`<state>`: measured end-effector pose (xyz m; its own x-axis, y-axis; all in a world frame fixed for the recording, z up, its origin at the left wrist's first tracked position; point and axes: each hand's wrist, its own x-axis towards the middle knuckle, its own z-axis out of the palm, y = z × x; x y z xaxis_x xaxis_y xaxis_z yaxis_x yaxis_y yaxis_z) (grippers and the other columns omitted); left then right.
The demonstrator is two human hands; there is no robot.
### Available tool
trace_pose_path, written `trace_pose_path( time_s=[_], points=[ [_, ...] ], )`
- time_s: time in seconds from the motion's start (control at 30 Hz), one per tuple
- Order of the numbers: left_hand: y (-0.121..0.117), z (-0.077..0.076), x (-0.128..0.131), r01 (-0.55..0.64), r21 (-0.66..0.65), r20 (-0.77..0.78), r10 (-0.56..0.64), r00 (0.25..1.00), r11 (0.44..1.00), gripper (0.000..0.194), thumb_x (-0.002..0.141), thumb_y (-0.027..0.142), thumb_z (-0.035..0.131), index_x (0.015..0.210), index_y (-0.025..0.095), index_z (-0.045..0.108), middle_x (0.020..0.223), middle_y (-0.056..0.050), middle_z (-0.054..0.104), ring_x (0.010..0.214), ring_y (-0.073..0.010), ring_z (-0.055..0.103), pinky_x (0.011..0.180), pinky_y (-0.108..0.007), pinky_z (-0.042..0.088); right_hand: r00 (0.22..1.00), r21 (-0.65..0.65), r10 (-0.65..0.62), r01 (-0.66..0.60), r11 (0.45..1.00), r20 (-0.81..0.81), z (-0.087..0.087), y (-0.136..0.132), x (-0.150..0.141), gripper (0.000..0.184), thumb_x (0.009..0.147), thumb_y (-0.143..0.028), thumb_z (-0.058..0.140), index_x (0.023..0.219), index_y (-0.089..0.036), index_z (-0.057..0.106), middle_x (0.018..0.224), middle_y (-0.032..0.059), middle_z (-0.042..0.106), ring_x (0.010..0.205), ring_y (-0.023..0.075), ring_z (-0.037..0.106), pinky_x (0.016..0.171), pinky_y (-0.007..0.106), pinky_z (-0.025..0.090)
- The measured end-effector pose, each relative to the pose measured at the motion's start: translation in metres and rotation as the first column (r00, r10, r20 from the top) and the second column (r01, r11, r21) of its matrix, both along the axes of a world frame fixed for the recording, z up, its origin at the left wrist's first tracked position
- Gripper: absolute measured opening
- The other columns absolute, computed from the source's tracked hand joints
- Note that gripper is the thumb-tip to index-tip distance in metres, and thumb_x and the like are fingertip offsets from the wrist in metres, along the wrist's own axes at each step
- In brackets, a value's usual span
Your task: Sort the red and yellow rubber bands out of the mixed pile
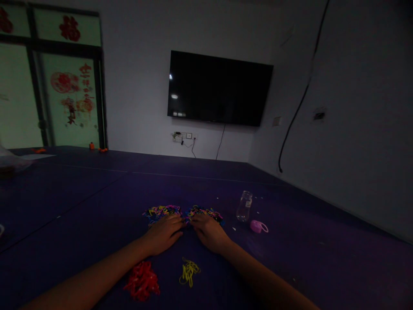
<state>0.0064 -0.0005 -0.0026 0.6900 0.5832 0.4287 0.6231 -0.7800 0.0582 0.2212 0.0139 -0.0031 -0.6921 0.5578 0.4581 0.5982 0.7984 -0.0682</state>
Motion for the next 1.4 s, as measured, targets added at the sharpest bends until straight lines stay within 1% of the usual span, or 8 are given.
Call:
trace_pose_path(
  time_s=[0.2, 0.37, 0.47, 0.7, 0.93, 1.1, 1.3, 1.4],
  points=[
    [-0.0015, 0.0012, 0.0001, -0.01, -0.014, -0.004, 0.01, 1.0, 1.0, 0.031, 0.089, 0.022, 0.048, 0.119, 0.018, 0.055, 0.117, -0.008, 0.061, 0.115, -0.0229, 0.05, 0.099, -0.039, 0.038, 1.0, 0.039, -0.019, 0.019, 0.999, 0.01, -0.0036, 0.0024, -0.0001, 0.026, 0.086, -0.008, 0.043, 0.097, -0.016, 0.065, 0.106, 0.0099, 0.065, 0.104, 0.0193, 0.056, 0.09, 0.032, 0.044],
    [-0.0015, 0.001, 0.0002, -0.022, -0.037, 0.002, 0.022, 1.0, 0.999, 0.03, 0.089, 0.023, 0.047, 0.118, 0.018, 0.055, 0.115, -0.009, 0.061, 0.112, -0.023, 0.053, 0.097, -0.038, 0.04, 0.998, 0.041, -0.056, 0.055, 0.998, 0.009, -0.0037, 0.0021, 0.0005, 0.029, 0.084, -0.006, 0.043, 0.101, -0.015, 0.064, 0.106, 0.0101, 0.064, 0.103, 0.0197, 0.056, 0.089, 0.033, 0.044],
    [-0.0007, 0.0, 0.0001, -0.028, -0.033, 0.0, 0.028, 1.0, 0.999, 0.03, 0.088, 0.021, 0.048, 0.117, 0.017, 0.055, 0.114, -0.009, 0.061, 0.11, -0.0229, 0.054, 0.096, -0.037, 0.041, 0.998, 0.041, -0.067, 0.066, 0.997, 0.009, -0.0028, 0.0017, 0.0006, 0.028, 0.085, -0.006, 0.043, 0.1, -0.015, 0.064, 0.104, 0.0099, 0.064, 0.101, 0.0197, 0.057, 0.089, 0.032, 0.044],
    [-0.0004, 0.0003, -0.0004, -0.001, -0.034, 0.032, 0.002, 0.999, 0.999, 0.032, 0.087, 0.018, 0.048, 0.118, 0.017, 0.054, 0.114, -0.009, 0.06, 0.109, -0.0227, 0.053, 0.096, -0.038, 0.041, 0.997, 0.038, -0.082, 0.082, 0.996, 0.0, -0.0015, 0.0003, 0.0006, 0.03, 0.083, -0.005, 0.044, 0.103, -0.015, 0.065, 0.111, 0.0105, 0.063, 0.107, 0.0208, 0.055, 0.091, 0.033, 0.044],
    [-0.002, -0.001, -0.0004, -0.036, -0.021, 0.059, 0.037, 0.998, 0.999, 0.024, 0.088, 0.021, 0.049, 0.109, 0.017, 0.059, 0.111, -0.01, 0.06, 0.106, -0.0239, 0.054, 0.093, -0.038, 0.043, 0.995, 0.027, -0.091, 0.092, 0.995, -0.032, -0.0017, -0.0013, 0.0012, 0.033, 0.085, -0.007, 0.043, 0.109, -0.016, 0.063, 0.113, 0.0103, 0.063, 0.105, 0.0203, 0.056, 0.09, 0.033, 0.045],
    [0.0, -0.0025, -0.0001, -0.041, -0.027, 0.04, 0.042, 0.998, 0.999, 0.023, 0.087, 0.02, 0.05, 0.108, 0.016, 0.059, 0.107, -0.009, 0.061, 0.103, -0.024, 0.055, 0.091, -0.038, 0.043, 0.995, 0.043, -0.099, 0.101, 0.994, -0.031, -0.0034, -0.0001, 0.0013, 0.031, 0.086, -0.008, 0.042, 0.108, -0.016, 0.063, 0.112, 0.0099, 0.063, 0.104, 0.0196, 0.057, 0.09, 0.032, 0.044],
    [-0.0008, 0.001, 0.0003, -0.043, -0.061, 0.034, 0.045, 0.998, 0.997, 0.027, 0.086, 0.019, 0.051, 0.112, 0.016, 0.058, 0.108, -0.009, 0.06, 0.104, -0.024, 0.055, 0.092, -0.038, 0.042, 0.975, 0.085, -0.216, 0.219, 0.972, -0.044, -0.0043, -0.0001, 0.0024, 0.028, 0.085, -0.009, 0.046, 0.102, -0.018, 0.065, 0.108, 0.009, 0.066, 0.102, 0.0204, 0.058, 0.091, 0.034, 0.043],
    [-0.0021, 0.0023, 0.0, -0.034, -0.042, 0.042, 0.036, 0.998, 0.999, 0.031, 0.085, 0.018, 0.051, 0.116, 0.016, 0.055, 0.113, -0.01, 0.059, 0.108, -0.0242, 0.054, 0.095, -0.039, 0.041, 0.971, 0.087, -0.231, 0.236, 0.968, -0.059, -0.0038, -0.0005, 0.0037, 0.029, 0.082, -0.006, 0.046, 0.098, -0.019, 0.067, 0.105, 0.0079, 0.067, 0.1, 0.0199, 0.059, 0.089, 0.033, 0.045]
  ],
)
